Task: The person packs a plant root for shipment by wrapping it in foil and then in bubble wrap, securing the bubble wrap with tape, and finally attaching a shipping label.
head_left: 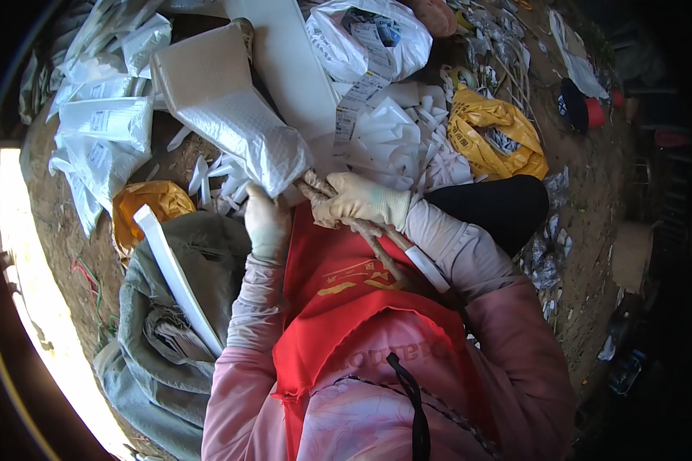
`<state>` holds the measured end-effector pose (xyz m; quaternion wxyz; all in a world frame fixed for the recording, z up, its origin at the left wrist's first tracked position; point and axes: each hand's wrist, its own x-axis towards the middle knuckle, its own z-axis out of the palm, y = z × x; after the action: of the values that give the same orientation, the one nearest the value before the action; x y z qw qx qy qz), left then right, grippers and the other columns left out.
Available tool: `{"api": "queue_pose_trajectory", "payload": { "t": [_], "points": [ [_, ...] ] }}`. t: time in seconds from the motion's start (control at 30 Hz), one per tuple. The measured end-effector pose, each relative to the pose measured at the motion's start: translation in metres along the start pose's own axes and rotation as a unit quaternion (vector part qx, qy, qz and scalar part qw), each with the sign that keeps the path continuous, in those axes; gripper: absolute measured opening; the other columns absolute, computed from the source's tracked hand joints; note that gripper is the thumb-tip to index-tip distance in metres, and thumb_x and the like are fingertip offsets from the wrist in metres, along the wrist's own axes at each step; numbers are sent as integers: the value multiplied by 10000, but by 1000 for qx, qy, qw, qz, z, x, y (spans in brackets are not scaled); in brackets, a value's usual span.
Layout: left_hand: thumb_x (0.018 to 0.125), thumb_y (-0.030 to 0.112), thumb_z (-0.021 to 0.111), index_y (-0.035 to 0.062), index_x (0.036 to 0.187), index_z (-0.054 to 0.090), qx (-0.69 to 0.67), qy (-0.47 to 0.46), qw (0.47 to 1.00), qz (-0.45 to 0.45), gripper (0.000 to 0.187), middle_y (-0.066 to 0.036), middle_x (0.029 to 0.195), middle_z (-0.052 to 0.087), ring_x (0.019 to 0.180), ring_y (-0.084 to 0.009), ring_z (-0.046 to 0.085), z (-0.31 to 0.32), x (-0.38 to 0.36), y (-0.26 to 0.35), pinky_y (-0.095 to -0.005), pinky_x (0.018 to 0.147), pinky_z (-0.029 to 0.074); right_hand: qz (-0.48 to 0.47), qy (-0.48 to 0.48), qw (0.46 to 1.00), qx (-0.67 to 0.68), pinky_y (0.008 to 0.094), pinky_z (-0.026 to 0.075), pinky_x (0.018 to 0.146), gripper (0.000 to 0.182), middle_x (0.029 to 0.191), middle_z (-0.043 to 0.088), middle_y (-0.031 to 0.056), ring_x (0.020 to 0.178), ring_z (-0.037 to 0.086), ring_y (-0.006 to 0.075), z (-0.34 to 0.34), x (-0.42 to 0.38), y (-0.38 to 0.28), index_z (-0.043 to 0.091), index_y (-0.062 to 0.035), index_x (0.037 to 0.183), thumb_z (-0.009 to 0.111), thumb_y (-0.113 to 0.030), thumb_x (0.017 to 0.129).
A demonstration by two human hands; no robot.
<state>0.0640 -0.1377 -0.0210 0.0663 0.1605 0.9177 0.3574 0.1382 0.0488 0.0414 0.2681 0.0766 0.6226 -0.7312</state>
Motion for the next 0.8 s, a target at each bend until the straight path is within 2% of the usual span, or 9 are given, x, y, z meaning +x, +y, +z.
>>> {"api": "queue_pose_trajectory", "payload": {
  "t": [0.17, 0.23, 0.3, 0.43, 0.47, 0.5, 0.57, 0.63, 0.8],
  "points": [
    [874, 185, 519, -30, 1025, 395, -98, -78, 992, 15, 291, -299, 771, 583, 749, -480, 582, 20, -21, 21, -503, 637, 467, -1, 29, 964, -265, 309, 467, 567, 378, 736, 603, 85, 653, 577, 178, -24, 23, 19, 547, 48, 990, 663, -236, 767],
    [910, 19, 436, 29, 1037, 442, -199, -101, 971, 82, 127, -135, 932, 596, 839, -268, 603, 30, -19, -1, -360, 724, 479, 54, 76, 957, -275, 330, 476, 600, 444, 783, 619, 115, 681, 591, 198, -14, 1, -1, 519, 58, 1062, 666, -246, 772],
    [951, 143, 496, 41, 1138, 468, -527, -154, 835, -39, 214, -52, 1007, 577, 848, -132, 560, 43, -12, -44, -281, 722, 471, 82, 97, 913, -387, 336, 500, 715, 607, 958, 624, 195, 800, 618, 227, -8, -34, -31, 432, 54, 1209, 690, -285, 776],
    [940, 35, 446, 45, 1209, 441, -530, -181, 828, -21, 269, -60, 1035, 571, 891, -136, 578, 32, -7, -49, -275, 757, 501, 158, 143, 965, -154, 322, 501, 838, 674, 1141, 534, 169, 997, 575, 188, -4, -170, -13, 319, 28, 1338, 704, -187, 828],
    [943, 14, 427, 41, 1199, 447, -419, -170, 891, 34, 259, -71, 1043, 577, 890, -164, 594, 32, -7, -50, -281, 771, 503, 156, 174, 961, -149, 333, 484, 852, 739, 1098, 546, 146, 1010, 569, 202, 4, -210, -3, 360, 30, 1323, 749, -296, 786],
    [941, 69, 425, 56, 1086, 438, -497, -168, 849, -61, 146, -134, 1032, 565, 937, -248, 563, 36, -8, -61, -345, 789, 483, 146, 200, 964, -95, 343, 467, 894, 740, 1101, 542, 143, 1030, 552, 210, 17, -244, 1, 367, 19, 1326, 759, -292, 781],
    [905, 217, 538, 31, 1171, 422, -121, -162, 976, -82, 345, -195, 1062, 559, 992, -317, 553, 0, -5, -17, -395, 841, 475, 181, 257, 938, -145, 371, 443, 948, 765, 1184, 536, 166, 1121, 533, 250, 50, -305, 26, 381, 23, 1327, 773, -309, 759],
    [758, 287, 683, 53, 1385, 307, 53, -33, 997, -35, 768, -244, 1311, 424, 1150, -409, 476, -5, -9, 4, -465, 951, 421, 283, 230, 882, -298, 430, 437, 938, 878, 1223, 506, 229, 1126, 520, 380, 74, -323, 6, 389, 24, 1328, 808, -359, 658],
    [675, 295, 737, 100, 1403, 365, 327, -53, 922, 203, 842, -218, 1280, 468, 1111, -393, 496, -18, 6, 32, -469, 962, 406, 231, 260, 855, -384, 408, 469, 855, 731, 1088, 565, 203, 1016, 574, 326, 99, -343, 75, 466, 17, 1258, 783, -280, 670]
  ]
}}
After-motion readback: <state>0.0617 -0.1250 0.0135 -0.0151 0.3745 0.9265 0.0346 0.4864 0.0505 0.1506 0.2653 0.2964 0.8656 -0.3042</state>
